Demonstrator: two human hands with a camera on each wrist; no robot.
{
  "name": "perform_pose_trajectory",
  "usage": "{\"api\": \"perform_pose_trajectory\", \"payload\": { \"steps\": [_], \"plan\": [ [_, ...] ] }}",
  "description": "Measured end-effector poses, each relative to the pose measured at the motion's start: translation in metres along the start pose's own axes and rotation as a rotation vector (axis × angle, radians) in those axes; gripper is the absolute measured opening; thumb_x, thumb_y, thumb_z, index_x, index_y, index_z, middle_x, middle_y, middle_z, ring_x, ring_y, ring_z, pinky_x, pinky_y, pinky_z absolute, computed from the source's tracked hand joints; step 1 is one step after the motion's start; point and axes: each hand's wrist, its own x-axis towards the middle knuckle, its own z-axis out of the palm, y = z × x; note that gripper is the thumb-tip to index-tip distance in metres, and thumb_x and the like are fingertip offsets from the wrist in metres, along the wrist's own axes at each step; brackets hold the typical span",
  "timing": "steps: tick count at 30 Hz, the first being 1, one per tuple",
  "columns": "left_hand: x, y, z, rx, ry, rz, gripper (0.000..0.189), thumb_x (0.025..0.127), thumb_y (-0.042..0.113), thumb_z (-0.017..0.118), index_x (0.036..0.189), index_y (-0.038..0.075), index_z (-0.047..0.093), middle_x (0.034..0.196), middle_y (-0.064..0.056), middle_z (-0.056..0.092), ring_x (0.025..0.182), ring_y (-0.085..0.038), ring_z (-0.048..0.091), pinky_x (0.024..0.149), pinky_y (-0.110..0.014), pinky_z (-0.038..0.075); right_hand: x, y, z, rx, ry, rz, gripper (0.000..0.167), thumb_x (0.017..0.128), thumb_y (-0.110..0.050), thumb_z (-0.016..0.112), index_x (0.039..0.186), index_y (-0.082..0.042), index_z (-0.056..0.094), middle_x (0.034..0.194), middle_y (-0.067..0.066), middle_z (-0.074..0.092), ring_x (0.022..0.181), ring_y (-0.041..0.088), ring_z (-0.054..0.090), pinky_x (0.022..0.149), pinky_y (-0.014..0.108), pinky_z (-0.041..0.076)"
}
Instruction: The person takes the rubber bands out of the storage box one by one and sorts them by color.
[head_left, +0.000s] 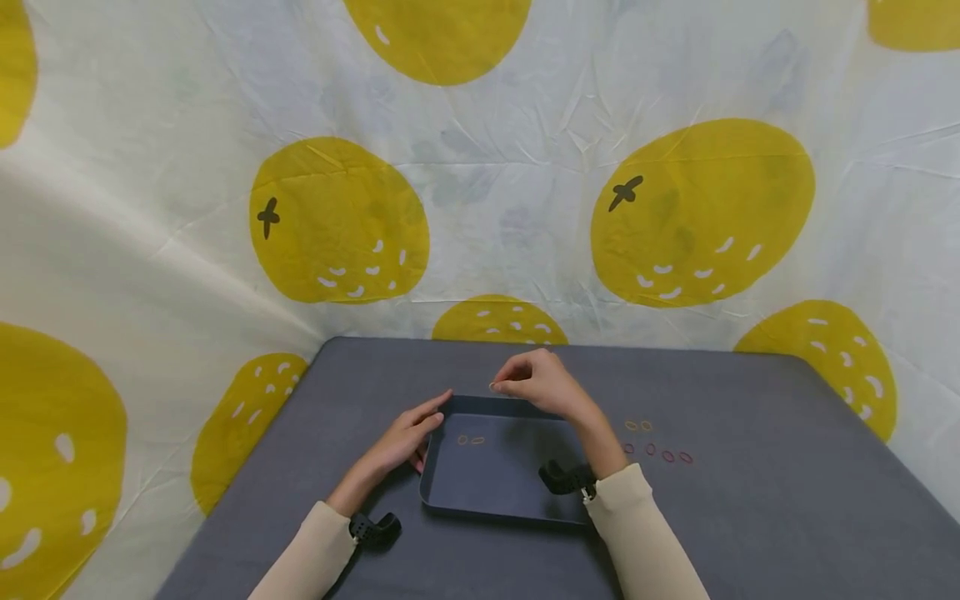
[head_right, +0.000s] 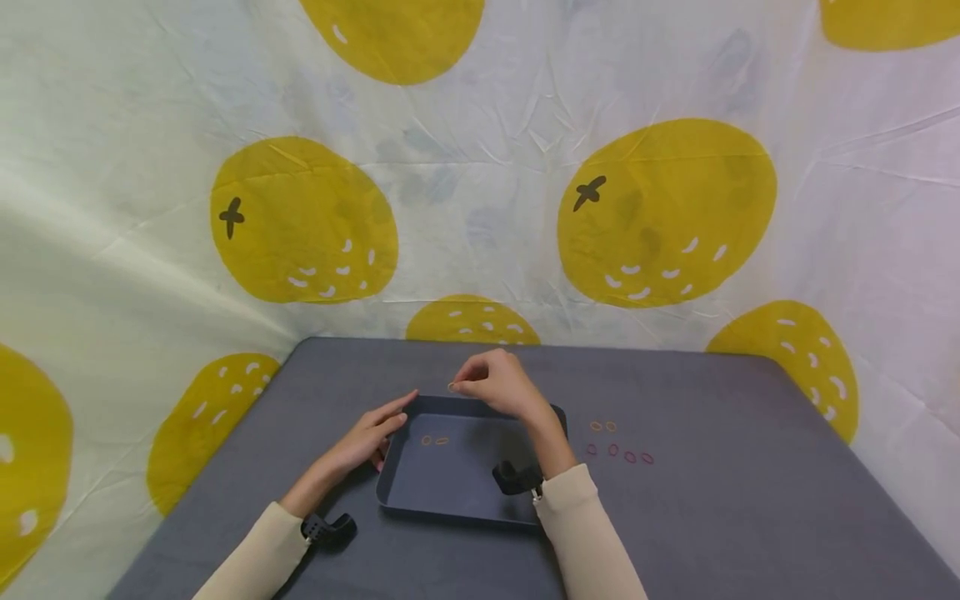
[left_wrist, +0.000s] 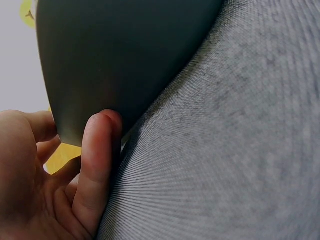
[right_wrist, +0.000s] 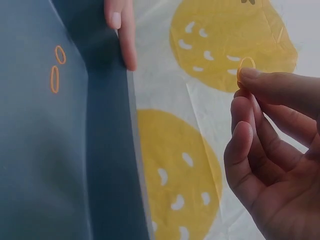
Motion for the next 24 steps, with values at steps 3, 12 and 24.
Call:
{"api": "perform_pose_trajectory", "payload": {
  "steps": [3, 12, 24],
  "plan": [
    [-0.001, 0.0, 0.001, -0.004, -0.007, 0.001, 0.054, 0.111, 0.041, 0.047, 0.163, 0.033, 0.033, 0.136, -0.024, 0.06, 0.046, -0.014, 0.061, 0.047, -0.038, 0.059, 0.001, 0.002, 0.003, -0.005, -0.015, -0.001, 0.01, 0.096, -0.018, 0.075, 0.098, -0.011, 0.082, 0.096, 0.007, 0.079, 0.087, 0.03, 0.073, 0.075, 0.03, 0.059],
    [0.002, 0.007, -0.001, 0.0, 0.01, 0.001, 0.054, 0.11, 0.04, 0.048, 0.162, 0.033, 0.036, 0.149, -0.023, 0.053, 0.045, -0.015, 0.06, 0.045, -0.037, 0.058, 0.004, 0.007, 0.008, -0.018, -0.051, 0.048, 0.009, 0.095, -0.017, 0.076, 0.098, -0.012, 0.082, 0.096, 0.004, 0.08, 0.081, 0.015, 0.071, 0.072, 0.03, 0.056],
    [0.0, 0.005, -0.001, 0.004, 0.024, -0.033, 0.053, 0.11, 0.042, 0.049, 0.162, 0.037, 0.036, 0.151, -0.019, 0.052, 0.047, -0.017, 0.061, 0.047, -0.039, 0.059, 0.007, 0.026, 0.022, -0.054, -0.166, 0.095, 0.011, 0.095, -0.014, 0.074, 0.094, -0.007, 0.082, 0.092, 0.005, 0.079, 0.071, 0.013, 0.063, 0.064, 0.029, 0.051]
  ]
}}
